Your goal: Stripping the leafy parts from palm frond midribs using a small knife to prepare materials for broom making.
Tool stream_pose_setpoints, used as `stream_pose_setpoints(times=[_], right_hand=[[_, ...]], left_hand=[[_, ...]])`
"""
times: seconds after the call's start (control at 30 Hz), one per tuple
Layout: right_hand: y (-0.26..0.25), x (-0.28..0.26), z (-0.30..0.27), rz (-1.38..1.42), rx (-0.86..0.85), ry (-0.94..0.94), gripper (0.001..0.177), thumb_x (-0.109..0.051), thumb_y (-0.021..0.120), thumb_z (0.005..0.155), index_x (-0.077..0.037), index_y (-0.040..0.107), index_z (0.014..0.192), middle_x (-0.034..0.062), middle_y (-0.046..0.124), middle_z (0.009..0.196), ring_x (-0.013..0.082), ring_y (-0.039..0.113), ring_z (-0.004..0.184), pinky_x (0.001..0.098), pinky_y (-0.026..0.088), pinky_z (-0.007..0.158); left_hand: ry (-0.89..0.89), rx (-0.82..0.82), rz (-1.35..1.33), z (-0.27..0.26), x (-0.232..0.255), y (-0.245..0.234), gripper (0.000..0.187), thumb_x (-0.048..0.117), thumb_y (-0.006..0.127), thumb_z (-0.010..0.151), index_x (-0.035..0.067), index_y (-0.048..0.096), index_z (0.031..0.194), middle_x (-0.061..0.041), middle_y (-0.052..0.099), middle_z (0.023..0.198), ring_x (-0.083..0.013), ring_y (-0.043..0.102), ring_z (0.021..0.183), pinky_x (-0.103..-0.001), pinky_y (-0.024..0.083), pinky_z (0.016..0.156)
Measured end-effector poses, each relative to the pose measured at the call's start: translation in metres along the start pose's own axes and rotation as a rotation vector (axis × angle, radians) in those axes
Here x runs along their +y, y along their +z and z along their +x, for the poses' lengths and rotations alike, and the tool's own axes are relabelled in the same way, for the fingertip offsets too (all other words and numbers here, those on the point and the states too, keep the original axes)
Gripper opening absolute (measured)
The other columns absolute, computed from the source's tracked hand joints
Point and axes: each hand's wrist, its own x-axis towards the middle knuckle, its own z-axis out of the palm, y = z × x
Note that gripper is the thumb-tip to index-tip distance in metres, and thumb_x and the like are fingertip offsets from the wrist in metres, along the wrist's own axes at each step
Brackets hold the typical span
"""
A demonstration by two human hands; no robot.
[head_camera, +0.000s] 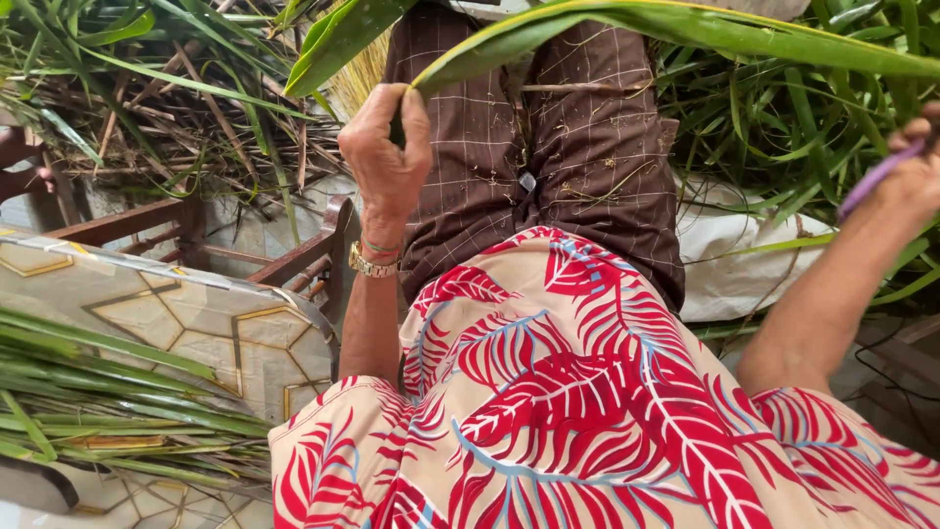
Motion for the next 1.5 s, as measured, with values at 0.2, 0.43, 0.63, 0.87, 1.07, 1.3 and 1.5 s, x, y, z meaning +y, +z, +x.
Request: stream_pose_setpoints(times=[0.2,0.43,0.63,0.87,1.07,1.3,1.5], right_hand=[[-0.041,0.006,-0.002,-0.07,0.283,0.118,0.018,-0.027,0.064,0.082,-0.011,0.069,0.075,0.0057,0.067,0.07,0.0148,0.058,0.057,0.047,0.061,0.076],[0.049,-0.01,-0.128,-0.158,-0.029,0.01,0.017,-0.014,0.077,0.108,-0.005,0.064,0.109,0.0063,0.069,0.077,0.0155,0.064,0.052,0.0274,0.059,0.043],[0.12,0.005,-0.224,0.133,-0.975,0.194,0.043,-0.033,0.081,0.097,-0.006,0.066,0.127,0.0118,0.065,0.084,0.0163,0.053,0.058,0.0332,0.049,0.057],[0.143,-0.006,-0.238,0.126,-0.677,0.006,0.019,-0.011,0.082,0.088,-0.001,0.068,0.097,0.0075,0.063,0.076,0.0114,0.042,0.046,0.0255,0.032,0.041],[0.143,0.007,-0.229,-0.051,-0.426,-0.044,0.016,-0.002,0.075,0.092,-0.006,0.063,0.084,0.0022,0.055,0.064,0.0079,0.044,0.046,0.0248,0.034,0.042],[0.104,0.032,-0.149,-0.158,-0.073,0.003,0.006,0.002,0.073,0.098,0.0,0.07,0.094,0.0036,0.063,0.067,0.0107,0.052,0.043,0.0268,0.046,0.034],[0.051,0.041,-0.09,-0.688,-0.229,0.039,0.059,-0.054,0.069,0.1,-0.009,0.046,0.13,0.001,0.066,0.076,0.0043,0.042,0.048,0.0234,0.028,0.043]], left_hand=[[-0.274,0.205,-0.169,0.012,0.004,0.006,0.018,0.016,0.049,0.106,0.01,0.061,0.096,0.002,0.055,0.075,-0.0082,0.049,0.064,-0.024,0.041,0.051],[-0.265,-0.047,-0.354,0.016,0.086,0.057,0.01,0.026,0.046,0.11,0.02,0.049,0.117,0.0,0.064,0.077,-0.0079,0.053,0.052,-0.024,0.042,0.04],[-0.111,-0.353,-0.515,-0.017,0.148,0.106,0.01,0.031,0.052,0.107,0.025,0.055,0.115,0.007,0.053,0.07,-0.0084,0.047,0.054,-0.029,0.041,0.053],[-0.009,-0.244,-0.584,-0.026,0.156,0.132,0.007,0.021,0.056,0.106,0.019,0.057,0.112,0.004,0.065,0.096,-0.0148,0.064,0.077,-0.03,0.054,0.073],[0.175,-0.001,-0.464,-0.022,0.15,0.153,0.009,0.016,0.054,0.104,0.011,0.06,0.108,-0.006,0.065,0.097,-0.0257,0.064,0.08,-0.038,0.053,0.075],[-0.159,0.097,-1.142,0.015,0.16,0.114,0.009,0.011,0.048,0.112,0.014,0.052,0.12,-0.002,0.051,0.093,-0.0124,0.057,0.054,-0.024,0.047,0.048],[-0.182,-0.15,-0.755,0.033,0.15,0.082,0.009,0.016,0.049,0.111,0.014,0.057,0.112,0.005,0.058,0.096,-0.0079,0.047,0.078,-0.025,0.045,0.072]])
